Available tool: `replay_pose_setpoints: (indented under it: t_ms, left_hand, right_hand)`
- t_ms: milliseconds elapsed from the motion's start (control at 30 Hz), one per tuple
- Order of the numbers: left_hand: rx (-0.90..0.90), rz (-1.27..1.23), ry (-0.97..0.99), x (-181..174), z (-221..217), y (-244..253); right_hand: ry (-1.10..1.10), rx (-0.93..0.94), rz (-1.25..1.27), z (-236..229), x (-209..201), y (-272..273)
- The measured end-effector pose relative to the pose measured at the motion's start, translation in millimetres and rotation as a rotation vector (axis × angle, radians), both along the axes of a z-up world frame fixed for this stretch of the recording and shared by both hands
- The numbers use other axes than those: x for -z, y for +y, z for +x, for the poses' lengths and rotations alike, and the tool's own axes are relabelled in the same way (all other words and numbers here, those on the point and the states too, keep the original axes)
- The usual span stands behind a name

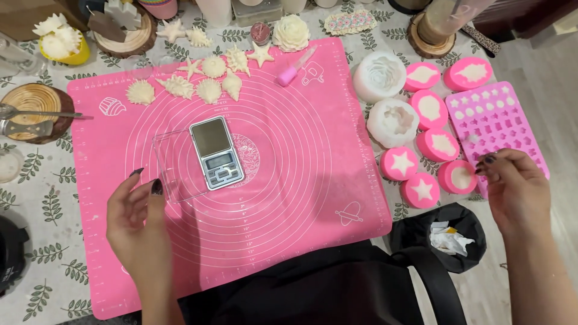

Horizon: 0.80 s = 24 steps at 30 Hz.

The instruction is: Preparing and weighing decorative wax components on a digital scale for candle making.

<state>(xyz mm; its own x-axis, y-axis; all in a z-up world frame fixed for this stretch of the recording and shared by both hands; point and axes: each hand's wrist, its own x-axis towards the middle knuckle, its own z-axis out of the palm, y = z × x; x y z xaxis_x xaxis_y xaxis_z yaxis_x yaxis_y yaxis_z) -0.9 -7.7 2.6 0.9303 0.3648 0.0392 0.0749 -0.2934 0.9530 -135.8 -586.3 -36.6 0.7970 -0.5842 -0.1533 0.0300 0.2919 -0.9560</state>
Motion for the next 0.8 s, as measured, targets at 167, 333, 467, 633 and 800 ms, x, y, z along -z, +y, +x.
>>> replay_pose_setpoints:
  t_ms: [167,333,467,633,800]
  left_hand:
    - [0.008,-0.058,-0.034,9,-3,5]
    - [0.008,-0.101,-0.051,11,-3,6]
    - [0.034,-0.084,-0.105,5,-6,2]
    - [-0.022,-0.062,-0.101,-2,-1,2]
    - [-0.015,-0.097,-0.156,2,-3,11]
  right_hand:
    - [0.126,0.032,-0.205,9,-8,14]
    - [0.220,0.091,-0.291,17,0,-20]
    - [0.170,0.329,-1.531,32,16,-70]
    - [0.401,0.183,-1.180,44,41,-89]
    - [0.532,0.177,-1.227,42,34,-113]
